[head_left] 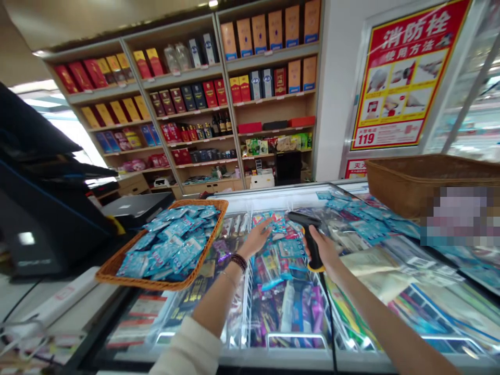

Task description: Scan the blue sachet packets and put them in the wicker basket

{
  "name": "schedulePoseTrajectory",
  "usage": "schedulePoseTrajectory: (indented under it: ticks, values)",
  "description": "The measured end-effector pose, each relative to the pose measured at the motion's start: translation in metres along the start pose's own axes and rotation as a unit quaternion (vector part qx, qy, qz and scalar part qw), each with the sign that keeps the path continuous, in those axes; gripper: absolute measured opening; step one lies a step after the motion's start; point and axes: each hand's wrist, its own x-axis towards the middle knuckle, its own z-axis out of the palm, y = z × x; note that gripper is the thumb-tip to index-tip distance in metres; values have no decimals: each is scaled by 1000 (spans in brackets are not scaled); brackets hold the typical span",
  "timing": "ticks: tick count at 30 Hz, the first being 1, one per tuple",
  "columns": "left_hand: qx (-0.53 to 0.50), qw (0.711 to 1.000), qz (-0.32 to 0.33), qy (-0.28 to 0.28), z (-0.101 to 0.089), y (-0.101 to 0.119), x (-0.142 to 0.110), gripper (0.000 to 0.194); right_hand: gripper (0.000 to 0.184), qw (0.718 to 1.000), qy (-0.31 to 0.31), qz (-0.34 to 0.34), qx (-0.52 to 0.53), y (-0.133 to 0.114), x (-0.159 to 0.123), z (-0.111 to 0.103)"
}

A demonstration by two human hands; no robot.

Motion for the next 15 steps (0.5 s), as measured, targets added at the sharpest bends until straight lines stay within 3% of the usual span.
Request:
schedulePoseTrajectory:
  ticks: [2, 4, 8, 10, 12, 15]
  values:
    - [20, 1000, -15, 9, -20, -9, -10, 47, 63, 1000, 11, 4, 8, 1, -2, 11]
    - [104, 994, -31, 35, -34, -17, -21, 53, 62, 999, 32, 9, 27, 2, -3, 23]
    - [203, 974, -93, 28, -40, -26, -34, 57, 59, 998, 45, 22, 41, 4, -6, 42]
    - [178, 976, -115, 56, -37, -31, -37, 53, 61, 998, 38, 21, 39, 6, -7, 50]
    - [114, 978, -131, 118, -32, -38, -38, 43, 64, 999, 29, 11, 39, 8, -8, 57]
    - [-72, 966, -131, 212, -22, -50, -36, 29, 68, 999, -4, -9, 33, 14, -9, 63]
